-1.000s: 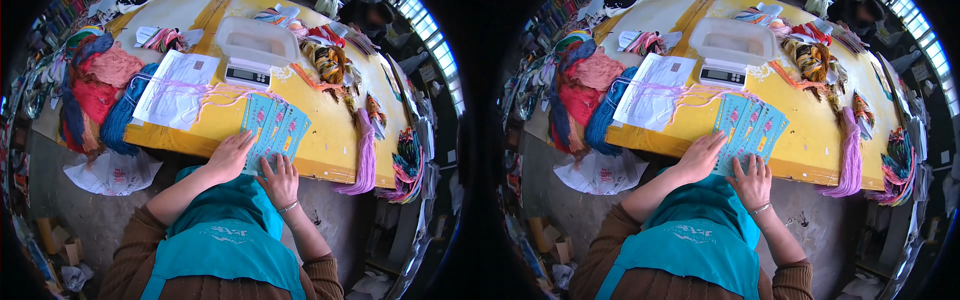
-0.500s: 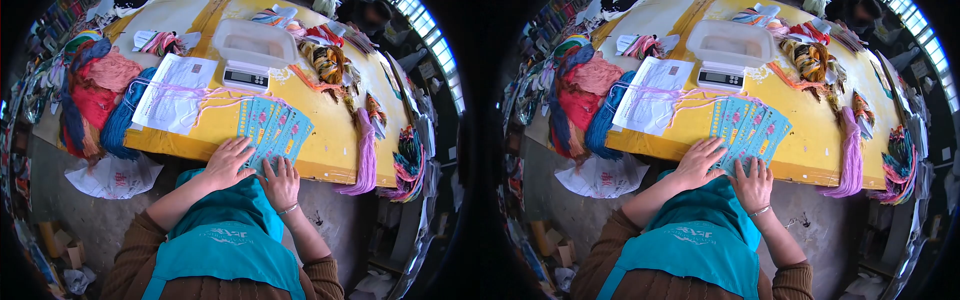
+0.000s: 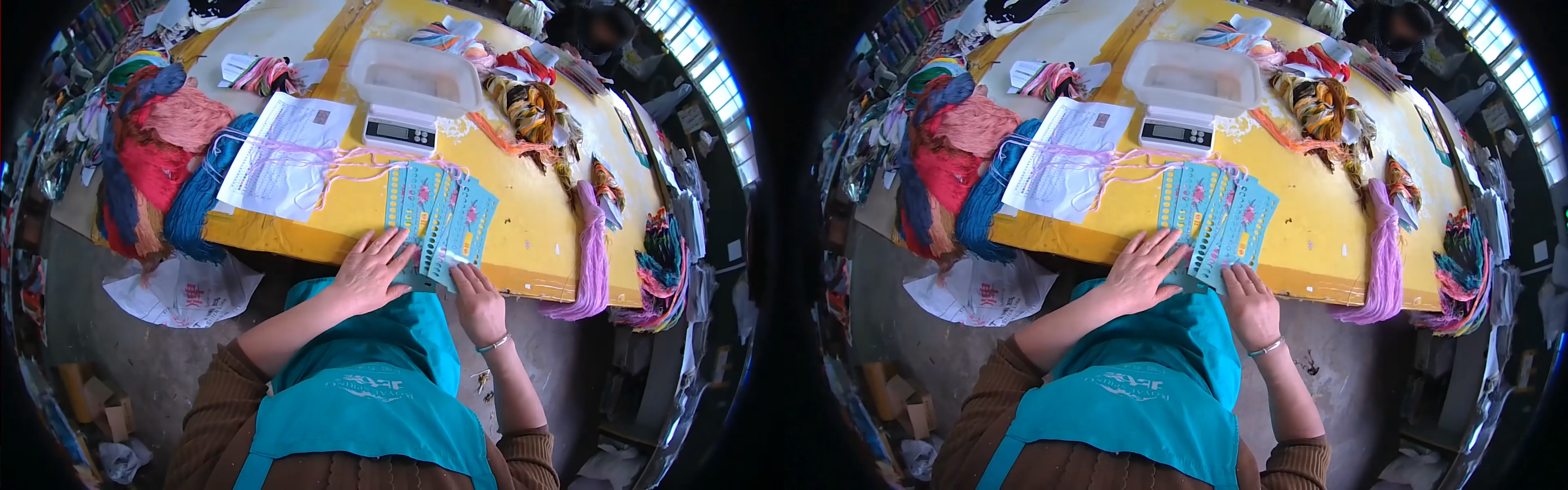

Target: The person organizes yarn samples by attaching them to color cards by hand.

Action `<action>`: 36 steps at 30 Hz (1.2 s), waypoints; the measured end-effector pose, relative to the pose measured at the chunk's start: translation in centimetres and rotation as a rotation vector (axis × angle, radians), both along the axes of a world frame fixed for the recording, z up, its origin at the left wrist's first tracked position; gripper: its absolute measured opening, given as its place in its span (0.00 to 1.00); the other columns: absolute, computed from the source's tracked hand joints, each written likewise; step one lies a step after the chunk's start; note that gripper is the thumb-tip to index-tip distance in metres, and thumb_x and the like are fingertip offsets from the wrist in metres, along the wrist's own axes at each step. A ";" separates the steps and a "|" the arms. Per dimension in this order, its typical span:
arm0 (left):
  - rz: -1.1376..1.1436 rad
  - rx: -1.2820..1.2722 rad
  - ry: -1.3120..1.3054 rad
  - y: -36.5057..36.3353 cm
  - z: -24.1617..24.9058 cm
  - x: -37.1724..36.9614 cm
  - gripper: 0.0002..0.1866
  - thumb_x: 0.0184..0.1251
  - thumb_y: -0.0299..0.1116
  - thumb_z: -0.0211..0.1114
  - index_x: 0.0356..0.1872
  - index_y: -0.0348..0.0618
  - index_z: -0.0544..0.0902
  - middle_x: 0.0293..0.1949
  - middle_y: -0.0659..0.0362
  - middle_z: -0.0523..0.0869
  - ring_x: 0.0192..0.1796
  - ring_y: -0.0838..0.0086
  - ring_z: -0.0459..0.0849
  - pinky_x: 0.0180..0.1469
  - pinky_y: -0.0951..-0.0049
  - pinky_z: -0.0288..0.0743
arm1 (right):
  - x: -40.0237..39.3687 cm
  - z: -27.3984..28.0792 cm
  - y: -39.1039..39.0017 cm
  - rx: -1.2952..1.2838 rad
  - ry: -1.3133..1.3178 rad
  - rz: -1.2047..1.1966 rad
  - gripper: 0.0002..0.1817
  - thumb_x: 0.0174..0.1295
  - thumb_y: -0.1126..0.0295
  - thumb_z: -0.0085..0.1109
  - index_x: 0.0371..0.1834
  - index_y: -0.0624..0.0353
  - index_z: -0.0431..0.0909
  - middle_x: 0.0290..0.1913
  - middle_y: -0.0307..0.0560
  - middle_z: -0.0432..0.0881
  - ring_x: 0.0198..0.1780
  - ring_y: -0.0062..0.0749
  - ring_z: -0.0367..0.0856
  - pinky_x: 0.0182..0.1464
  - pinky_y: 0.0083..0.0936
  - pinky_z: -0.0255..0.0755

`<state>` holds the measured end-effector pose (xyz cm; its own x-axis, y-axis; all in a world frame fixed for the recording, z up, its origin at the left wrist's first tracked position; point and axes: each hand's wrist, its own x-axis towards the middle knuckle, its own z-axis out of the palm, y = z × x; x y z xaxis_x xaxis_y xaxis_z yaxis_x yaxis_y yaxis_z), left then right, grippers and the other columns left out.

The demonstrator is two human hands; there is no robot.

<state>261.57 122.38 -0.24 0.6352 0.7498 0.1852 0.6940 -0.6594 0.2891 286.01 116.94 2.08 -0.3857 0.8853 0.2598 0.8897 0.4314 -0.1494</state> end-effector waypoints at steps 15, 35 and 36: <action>0.035 -0.021 -0.110 -0.2 -0.1 0.2 0.40 0.59 0.53 0.64 0.70 0.45 0.64 0.70 0.52 0.63 0.73 0.62 0.59 0.72 0.53 0.51 | -0.3 -2.1 -0.9 0.191 0.037 0.028 0.18 0.58 0.71 0.56 0.53 0.60 0.76 0.53 0.50 0.81 0.56 0.42 0.80 0.52 0.36 0.76; 0.007 0.025 0.007 -0.4 0.0 0.3 0.33 0.59 0.51 0.64 0.66 0.55 0.70 0.71 0.50 0.61 0.73 0.56 0.58 0.71 0.48 0.52 | -0.4 -2.3 2.4 0.100 -0.025 -0.019 0.23 0.57 0.75 0.52 0.58 0.65 0.71 0.57 0.60 0.77 0.59 0.50 0.76 0.56 0.40 0.73; 0.003 0.038 -0.010 -0.4 0.0 0.3 0.33 0.59 0.51 0.64 0.66 0.55 0.71 0.71 0.50 0.61 0.73 0.57 0.58 0.71 0.48 0.52 | -0.7 -2.3 1.6 0.067 -0.010 -0.019 0.24 0.56 0.74 0.53 0.59 0.65 0.70 0.58 0.60 0.76 0.60 0.50 0.75 0.58 0.42 0.71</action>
<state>261.86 121.97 -0.25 0.6314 0.7438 0.2194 0.6930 -0.6682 0.2708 285.27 118.53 -0.24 -0.3722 0.8730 0.3151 0.8991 0.4234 -0.1112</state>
